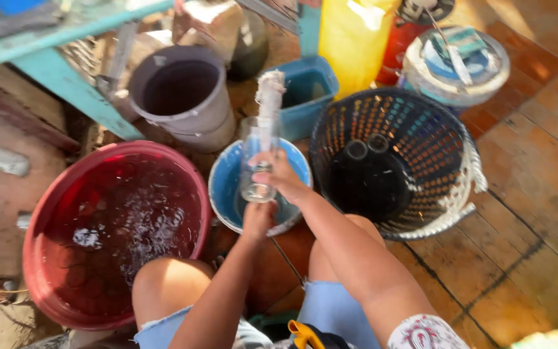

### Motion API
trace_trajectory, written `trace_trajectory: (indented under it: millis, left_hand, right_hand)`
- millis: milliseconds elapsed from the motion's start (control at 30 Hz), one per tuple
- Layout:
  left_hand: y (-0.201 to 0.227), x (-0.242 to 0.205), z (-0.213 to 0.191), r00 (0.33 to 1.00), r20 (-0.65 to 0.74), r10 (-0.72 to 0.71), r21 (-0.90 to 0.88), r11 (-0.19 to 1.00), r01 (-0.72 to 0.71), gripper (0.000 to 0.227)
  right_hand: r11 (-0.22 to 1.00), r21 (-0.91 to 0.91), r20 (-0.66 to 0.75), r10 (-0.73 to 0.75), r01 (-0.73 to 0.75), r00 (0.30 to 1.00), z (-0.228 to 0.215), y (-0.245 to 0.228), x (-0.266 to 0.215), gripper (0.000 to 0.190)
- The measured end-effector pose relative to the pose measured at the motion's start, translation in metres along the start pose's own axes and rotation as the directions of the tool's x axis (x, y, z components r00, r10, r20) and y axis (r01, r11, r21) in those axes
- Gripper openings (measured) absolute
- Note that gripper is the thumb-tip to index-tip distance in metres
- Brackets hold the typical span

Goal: Cleaning small glass candle holders using a brush and water buckets in a workshop environment.

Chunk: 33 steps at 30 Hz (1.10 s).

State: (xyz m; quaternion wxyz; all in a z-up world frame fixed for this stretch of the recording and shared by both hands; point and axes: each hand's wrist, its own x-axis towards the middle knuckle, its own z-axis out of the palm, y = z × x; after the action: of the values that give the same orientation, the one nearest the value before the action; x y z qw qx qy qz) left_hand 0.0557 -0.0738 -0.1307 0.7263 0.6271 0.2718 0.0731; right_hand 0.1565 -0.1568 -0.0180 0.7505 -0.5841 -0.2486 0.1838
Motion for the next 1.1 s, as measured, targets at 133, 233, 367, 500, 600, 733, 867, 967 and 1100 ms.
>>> trace_trajectory:
  millis: [133,233,367,500,600,733,867,967,1100]
  left_hand:
    - [0.048,-0.036,-0.033,0.977,-0.156,0.145,0.260,0.960,-0.101,0.024]
    - [0.096,-0.073,-0.066,0.964,-0.174,0.201,0.352,0.927,-0.130,0.023]
    - [0.162,-0.084,-0.094,0.997,-0.053,0.055,0.283,0.958,-0.038,0.044]
    - [0.204,-0.083,-0.095,0.994,-0.080,-0.073,0.705,0.701,0.108,0.053]
    - [0.145,-0.046,-0.113,0.990,-0.085,-0.114,0.979,0.175,0.104,0.045]
    - [0.029,-0.011,-0.095,0.573,0.390,0.721,0.908,-0.405,-0.108,0.028]
    - [0.050,-0.016,-0.088,0.991,-0.133,-0.032,0.966,0.221,0.137,0.040]
    - [0.140,-0.068,-0.097,0.985,0.035,-0.169,0.965,0.260,0.010,0.035]
    - [0.173,-0.098,-0.124,0.986,0.047,-0.160,0.954,0.299,0.003,0.032]
  right_hand:
    - [0.976,0.216,0.073,-0.053,0.036,0.996,0.009,-0.046,-0.008,0.116]
    - [0.961,0.273,-0.038,-0.024,0.033,0.999,-0.004,-0.026,0.000,0.104]
    - [0.796,0.601,-0.243,0.269,-0.073,0.932,-0.029,-0.031,0.013,0.043]
    - [0.635,0.752,-0.253,0.527,-0.178,0.811,-0.047,-0.013,0.019,0.047]
    - [0.553,0.794,-0.205,0.635,-0.252,0.745,-0.050,-0.007,0.028,0.054]
    - [0.470,0.816,-0.130,0.716,-0.336,0.686,-0.035,-0.002,0.018,0.070]
    - [0.409,0.824,-0.109,0.795,-0.393,0.597,-0.021,0.009,0.025,0.058]
    - [0.362,0.863,-0.130,0.832,-0.351,0.539,-0.021,0.007,0.029,0.048]
    - [0.281,0.920,-0.118,0.862,-0.272,0.492,-0.027,0.022,0.037,0.052]
